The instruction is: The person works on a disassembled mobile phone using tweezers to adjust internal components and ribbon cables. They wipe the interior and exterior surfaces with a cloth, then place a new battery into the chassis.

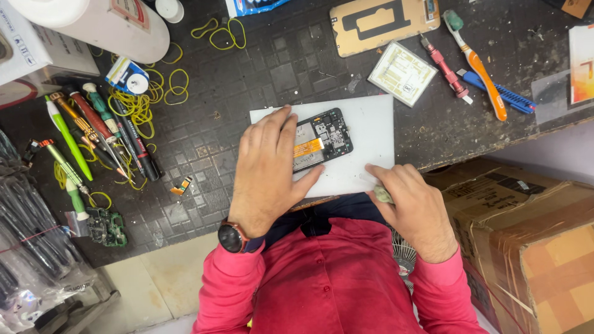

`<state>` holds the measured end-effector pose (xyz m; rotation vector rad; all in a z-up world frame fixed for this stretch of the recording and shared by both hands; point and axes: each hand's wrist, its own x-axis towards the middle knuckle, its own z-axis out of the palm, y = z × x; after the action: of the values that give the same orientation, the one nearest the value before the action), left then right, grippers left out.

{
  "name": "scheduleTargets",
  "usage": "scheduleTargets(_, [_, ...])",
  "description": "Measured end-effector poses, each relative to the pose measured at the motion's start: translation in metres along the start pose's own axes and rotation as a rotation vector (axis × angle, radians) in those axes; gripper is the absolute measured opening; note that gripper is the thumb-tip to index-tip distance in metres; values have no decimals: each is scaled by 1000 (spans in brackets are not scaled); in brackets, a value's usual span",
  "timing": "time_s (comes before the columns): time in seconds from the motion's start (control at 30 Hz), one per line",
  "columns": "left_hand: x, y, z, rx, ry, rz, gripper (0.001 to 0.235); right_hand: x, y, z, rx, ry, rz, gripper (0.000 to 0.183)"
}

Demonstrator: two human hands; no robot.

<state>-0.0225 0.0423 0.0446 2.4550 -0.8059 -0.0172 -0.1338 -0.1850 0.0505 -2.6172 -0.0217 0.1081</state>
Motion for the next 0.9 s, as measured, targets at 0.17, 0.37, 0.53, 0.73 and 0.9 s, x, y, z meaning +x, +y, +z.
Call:
scheduleTargets(0.17, [-3,-3,0,-17,1,-24,79,1,7,3,80,10,32,44])
scheduleTargets(0.37, [-5,-5,5,-44,44,-14,79,2,13,6,104,26,36,45])
scheduleTargets(0.53, [-8,-7,6,-52,40,-29,77,2,14,6,144,7,68,44])
scheduleTargets(0.73, [-10,-14,12,-86,95,-11,75,6,17,6,195,17,81,43])
scheduleTargets(0.9, [-15,-19,17,-110,149,7,75,11,24,7,212,-20,85,43])
